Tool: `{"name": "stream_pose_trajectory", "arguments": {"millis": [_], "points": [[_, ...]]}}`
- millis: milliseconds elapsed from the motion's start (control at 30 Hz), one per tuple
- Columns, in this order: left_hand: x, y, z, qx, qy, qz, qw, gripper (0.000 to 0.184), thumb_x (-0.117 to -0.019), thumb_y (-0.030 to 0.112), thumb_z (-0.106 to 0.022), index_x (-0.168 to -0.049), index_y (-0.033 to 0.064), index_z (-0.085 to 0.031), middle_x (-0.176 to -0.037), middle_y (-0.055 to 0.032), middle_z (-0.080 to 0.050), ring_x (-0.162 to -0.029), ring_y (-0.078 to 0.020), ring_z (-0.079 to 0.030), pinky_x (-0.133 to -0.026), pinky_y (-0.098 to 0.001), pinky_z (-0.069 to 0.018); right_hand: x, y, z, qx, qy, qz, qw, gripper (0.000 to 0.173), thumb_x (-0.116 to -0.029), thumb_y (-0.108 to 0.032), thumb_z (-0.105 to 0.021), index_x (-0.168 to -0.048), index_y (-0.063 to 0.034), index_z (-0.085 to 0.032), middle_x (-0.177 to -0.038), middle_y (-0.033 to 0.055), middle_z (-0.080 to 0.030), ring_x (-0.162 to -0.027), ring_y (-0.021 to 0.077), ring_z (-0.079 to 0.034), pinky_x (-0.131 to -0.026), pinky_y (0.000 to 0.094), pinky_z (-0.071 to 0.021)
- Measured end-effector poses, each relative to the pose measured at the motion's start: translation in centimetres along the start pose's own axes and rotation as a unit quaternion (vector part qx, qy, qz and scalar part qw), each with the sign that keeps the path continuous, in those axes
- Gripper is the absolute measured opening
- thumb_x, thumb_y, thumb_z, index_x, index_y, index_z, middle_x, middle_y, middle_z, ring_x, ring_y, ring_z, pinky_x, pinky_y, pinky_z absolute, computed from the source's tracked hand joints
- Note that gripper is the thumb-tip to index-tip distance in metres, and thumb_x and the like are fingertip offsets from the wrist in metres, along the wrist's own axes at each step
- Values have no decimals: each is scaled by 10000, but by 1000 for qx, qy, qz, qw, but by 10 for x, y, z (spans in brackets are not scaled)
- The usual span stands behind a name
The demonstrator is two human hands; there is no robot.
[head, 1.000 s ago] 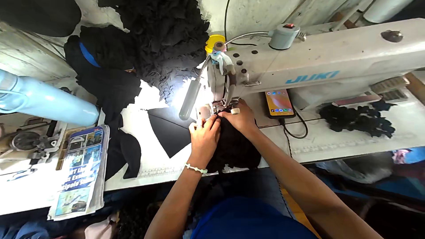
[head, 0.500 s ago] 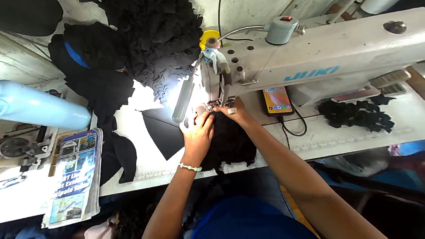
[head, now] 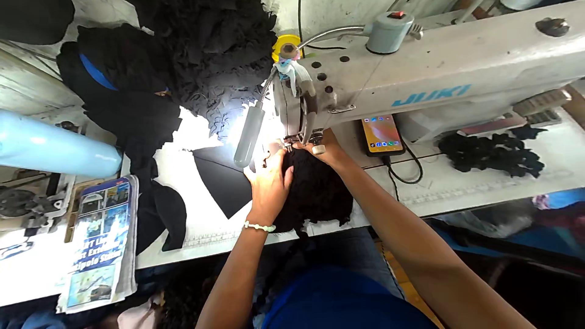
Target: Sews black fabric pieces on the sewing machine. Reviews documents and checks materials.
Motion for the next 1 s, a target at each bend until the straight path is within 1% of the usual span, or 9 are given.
{"name": "stream_pose_trajectory", "arguments": {"millis": [167,300,433,500,567,633,767,933,1000], "points": [[-13,-6,12,45,-31,-23,998,314,-1033,118,-491,-1307,69,-636,-1259,-114,-697,-1235,-358,-609,-1034,-688,-359,65,4,43,79,146,91,982,327,-936,-161,-761,-1210,-4,-679,-1206,249,-637,-1031,432,-669,-808,603,-568],[-20,-8,12,53,-1,-62,997,197,-994,88,-602,-1158,51,-707,-1095,-133,-722,-1065,-328,-685,-923,-573,-515,118,49,50,152,229,51,960,263,-1046,-126,-554,-1227,32,-661,-1092,286,-659,-931,479,-689,-719,611,-558],[-19,-10,5,90,5,-44,995,201,-1000,108,-620,-1154,12,-705,-1091,-171,-720,-1055,-351,-692,-923,-560,-529,145,34,34,106,238,114,959,261,-1034,-98,-507,-1089,59,-708,-978,225,-697,-828,348,-711,-707,466,-594],[-19,-11,3,98,-4,-30,995,227,-1013,127,-609,-1188,5,-688,-1139,-174,-716,-1096,-353,-686,-956,-562,-522,147,3,15,64,223,181,956,226,-1003,-156,-591,-1040,16,-733,-937,167,-706,-766,244,-704,-674,361,-602],[-19,-12,5,94,6,-30,995,225,-1008,127,-614,-1188,10,-685,-1131,-165,-722,-1083,-352,-688,-939,-577,-517,140,-23,-9,66,189,201,959,282,-968,-268,-678,-1007,7,-730,-909,161,-705,-754,259,-709,-651,383,-603],[-18,-11,7,78,20,-34,996,206,-997,118,-628,-1165,21,-699,-1109,-158,-729,-1065,-361,-695,-930,-612,-503,127,-34,-30,100,122,166,973,400,-955,-367,-705,-988,31,-711,-904,193,-670,-777,331,-701,-643,444,-583],[-15,-10,6,52,23,-33,998,193,-1000,141,-636,-1155,50,-706,-1074,-141,-727,-1028,-367,-695,-899,-634,-499,116,-30,-36,61,15,80,995,267,-1008,-223,-644,-1031,35,-708,-979,201,-664,-894,339,-685,-785,473,-562],[-15,-5,6,30,24,-42,998,149,-979,126,-655,-1103,75,-721,-998,-138,-716,-994,-379,-684,-908,-680,-447,114,-2,-16,-227,34,3,973,104,-1002,-137,-617,-989,-35,-602,-889,18,-730,-686,25,-608,-609,203,-467],[-16,-4,5,22,8,-40,999,169,-991,114,-631,-1125,83,-729,-996,-146,-706,-998,-384,-676,-921,-683,-437,115,6,-14,-336,42,-33,940,104,-995,-45,-583,-1084,-42,-530,-865,16,-730,-602,12,-587,-513,166,-427]]}}
Point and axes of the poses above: each hand's wrist, its own x-axis away from the middle knuckle, its own z-axis out of the back of the hand, y = z × x, the point moved 7 cm from there along -x, towards the middle knuckle
